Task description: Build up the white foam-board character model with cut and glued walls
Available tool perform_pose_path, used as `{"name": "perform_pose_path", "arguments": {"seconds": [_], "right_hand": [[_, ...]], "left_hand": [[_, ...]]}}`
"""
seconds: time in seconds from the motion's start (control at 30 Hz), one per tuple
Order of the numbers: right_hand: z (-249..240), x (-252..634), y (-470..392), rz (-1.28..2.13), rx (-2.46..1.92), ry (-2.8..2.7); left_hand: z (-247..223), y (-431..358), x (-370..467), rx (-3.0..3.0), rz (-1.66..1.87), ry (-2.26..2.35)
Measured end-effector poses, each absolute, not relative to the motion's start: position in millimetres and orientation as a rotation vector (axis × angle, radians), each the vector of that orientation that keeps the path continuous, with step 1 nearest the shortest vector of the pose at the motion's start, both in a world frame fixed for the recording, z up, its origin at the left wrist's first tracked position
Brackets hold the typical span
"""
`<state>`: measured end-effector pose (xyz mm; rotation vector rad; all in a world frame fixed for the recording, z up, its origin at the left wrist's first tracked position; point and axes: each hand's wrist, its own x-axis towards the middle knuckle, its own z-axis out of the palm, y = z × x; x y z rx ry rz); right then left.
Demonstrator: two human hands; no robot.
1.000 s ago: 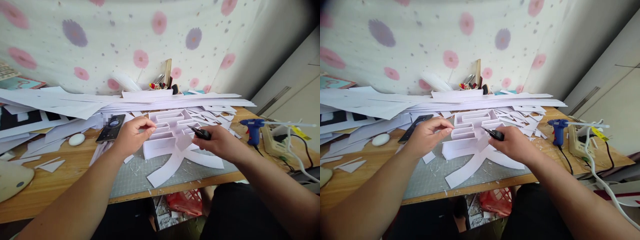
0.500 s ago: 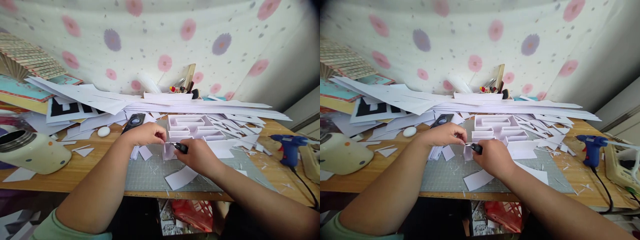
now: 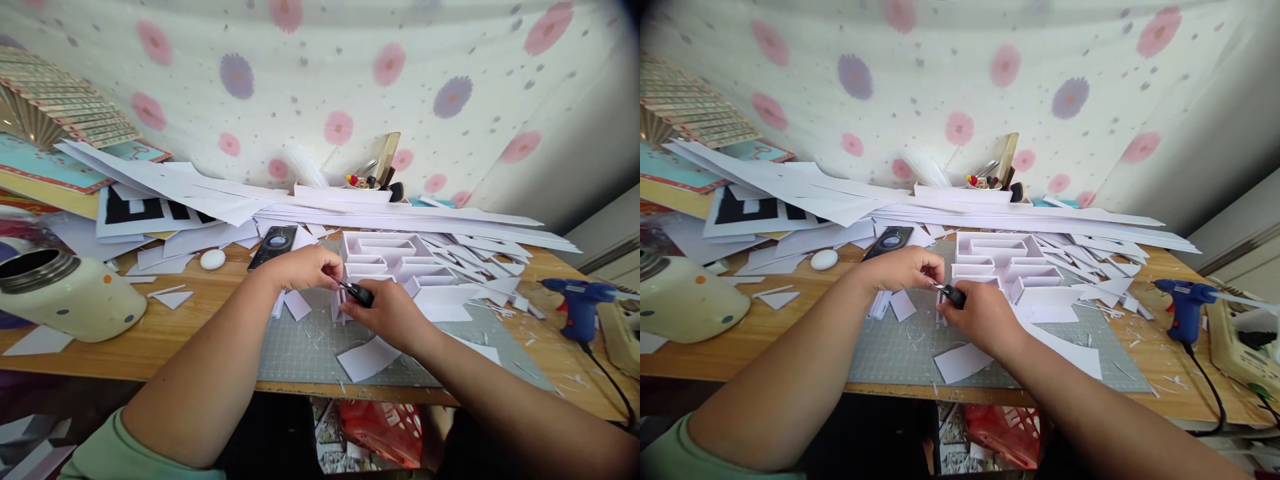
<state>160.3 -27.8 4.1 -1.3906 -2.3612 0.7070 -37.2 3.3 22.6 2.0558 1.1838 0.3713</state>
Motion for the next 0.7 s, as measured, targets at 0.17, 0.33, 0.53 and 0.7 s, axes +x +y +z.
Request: {"name": "perform_pose_path", "arguments": {"seconds": [0.17,0.33,0.53,0.7], "right_hand": [[3.1,159.9,-27.5,0.706,-1.361,-2.387],[1.3,162.9,-29.8,0.722,-1.349,-2.381],[-3.3,165.8,-32.5,0.565,-1.332,-2.358],[-7.9,167.3,-35.3,0.353,-1.254,-2.361]], "left_hand": [[22.3,3.4,-36.8,2.046,0.368,1.185],[22.9,2.5,-37.4,2.044,0.366,1.156],[21.9,2.6,-38.4,2.048,0.361,1.113],[20.9,2.6,-38.5,2.051,0.352,1.125]]}}
